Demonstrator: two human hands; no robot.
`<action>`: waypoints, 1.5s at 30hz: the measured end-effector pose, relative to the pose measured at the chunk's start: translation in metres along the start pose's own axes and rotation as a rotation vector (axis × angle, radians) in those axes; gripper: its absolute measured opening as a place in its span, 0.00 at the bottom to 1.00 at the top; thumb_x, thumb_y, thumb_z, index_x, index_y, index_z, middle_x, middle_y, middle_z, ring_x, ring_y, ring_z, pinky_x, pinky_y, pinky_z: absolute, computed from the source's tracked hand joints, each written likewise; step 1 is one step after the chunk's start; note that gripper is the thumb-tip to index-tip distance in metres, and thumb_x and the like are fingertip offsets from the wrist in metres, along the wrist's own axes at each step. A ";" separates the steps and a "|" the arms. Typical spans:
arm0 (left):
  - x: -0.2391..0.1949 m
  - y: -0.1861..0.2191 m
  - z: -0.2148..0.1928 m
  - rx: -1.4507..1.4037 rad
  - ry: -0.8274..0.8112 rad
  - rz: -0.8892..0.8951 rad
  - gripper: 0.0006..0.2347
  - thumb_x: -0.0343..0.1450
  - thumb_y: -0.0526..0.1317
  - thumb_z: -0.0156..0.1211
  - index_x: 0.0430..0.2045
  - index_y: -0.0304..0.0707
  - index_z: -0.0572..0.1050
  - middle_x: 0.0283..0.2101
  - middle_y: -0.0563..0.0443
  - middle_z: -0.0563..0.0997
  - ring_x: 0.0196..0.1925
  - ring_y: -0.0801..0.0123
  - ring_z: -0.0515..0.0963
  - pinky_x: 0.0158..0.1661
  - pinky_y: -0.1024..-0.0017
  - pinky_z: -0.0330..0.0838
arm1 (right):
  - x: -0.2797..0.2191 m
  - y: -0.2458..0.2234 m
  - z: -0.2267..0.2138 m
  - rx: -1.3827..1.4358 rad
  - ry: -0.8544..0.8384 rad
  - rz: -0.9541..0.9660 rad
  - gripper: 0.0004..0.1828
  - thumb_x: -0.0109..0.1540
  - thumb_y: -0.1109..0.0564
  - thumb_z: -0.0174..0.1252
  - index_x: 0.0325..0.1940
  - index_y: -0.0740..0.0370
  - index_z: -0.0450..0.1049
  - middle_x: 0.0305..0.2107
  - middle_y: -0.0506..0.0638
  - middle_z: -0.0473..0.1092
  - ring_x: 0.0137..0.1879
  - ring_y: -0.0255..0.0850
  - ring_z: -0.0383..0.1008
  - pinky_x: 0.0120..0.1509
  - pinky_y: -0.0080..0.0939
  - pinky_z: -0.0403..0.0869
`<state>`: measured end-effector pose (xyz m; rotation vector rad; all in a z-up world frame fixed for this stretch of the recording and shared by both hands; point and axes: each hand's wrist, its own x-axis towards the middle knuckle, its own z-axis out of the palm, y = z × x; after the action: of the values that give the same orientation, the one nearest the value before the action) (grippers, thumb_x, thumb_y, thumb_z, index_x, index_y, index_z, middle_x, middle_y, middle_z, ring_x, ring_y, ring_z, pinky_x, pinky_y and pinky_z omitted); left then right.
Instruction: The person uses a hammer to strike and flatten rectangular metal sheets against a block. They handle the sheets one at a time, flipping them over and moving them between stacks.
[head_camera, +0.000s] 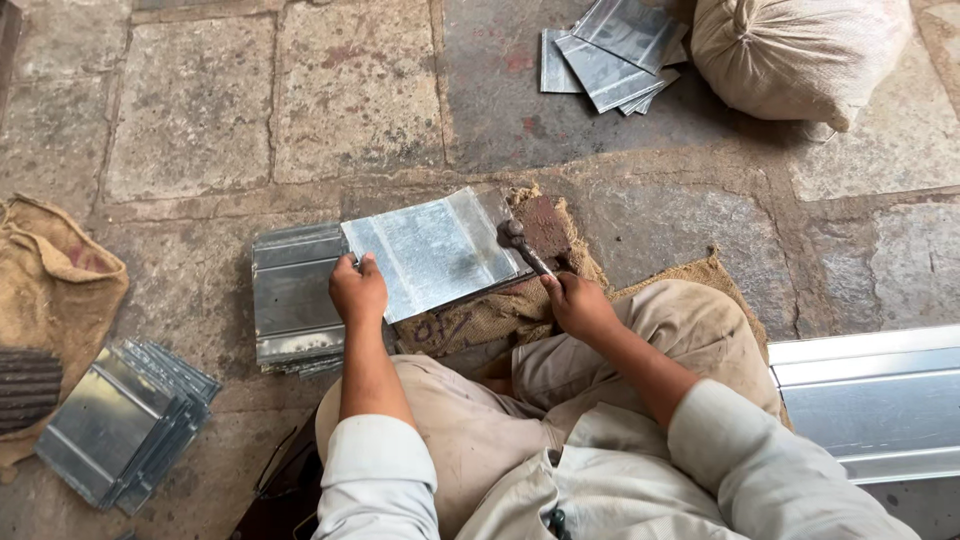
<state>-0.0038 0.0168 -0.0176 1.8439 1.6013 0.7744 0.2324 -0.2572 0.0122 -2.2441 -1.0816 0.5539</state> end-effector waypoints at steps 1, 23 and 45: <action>-0.001 -0.003 -0.002 0.025 0.008 0.020 0.12 0.72 0.42 0.63 0.38 0.27 0.80 0.32 0.33 0.83 0.36 0.43 0.83 0.39 0.54 0.74 | -0.002 0.004 0.003 0.052 0.015 0.013 0.23 0.71 0.43 0.46 0.33 0.65 0.70 0.20 0.64 0.69 0.28 0.63 0.71 0.35 0.60 0.68; -0.002 -0.025 0.012 -0.110 -0.045 -0.121 0.18 0.70 0.41 0.66 0.49 0.30 0.70 0.48 0.33 0.81 0.50 0.44 0.81 0.49 0.56 0.73 | 0.014 0.081 0.021 0.265 -0.267 0.569 0.31 0.71 0.33 0.43 0.35 0.63 0.71 0.20 0.53 0.70 0.23 0.44 0.70 0.27 0.48 0.71; -0.026 0.001 -0.015 -0.137 -0.169 -0.012 0.17 0.72 0.38 0.64 0.52 0.28 0.71 0.44 0.37 0.83 0.42 0.58 0.82 0.44 0.64 0.74 | 0.052 0.021 0.014 -0.045 0.022 -0.140 0.25 0.72 0.40 0.47 0.38 0.65 0.74 0.25 0.64 0.72 0.32 0.62 0.72 0.38 0.60 0.70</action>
<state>-0.0179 -0.0084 -0.0083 1.7511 1.4165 0.6865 0.2665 -0.2211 -0.0184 -2.1864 -1.2397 0.4497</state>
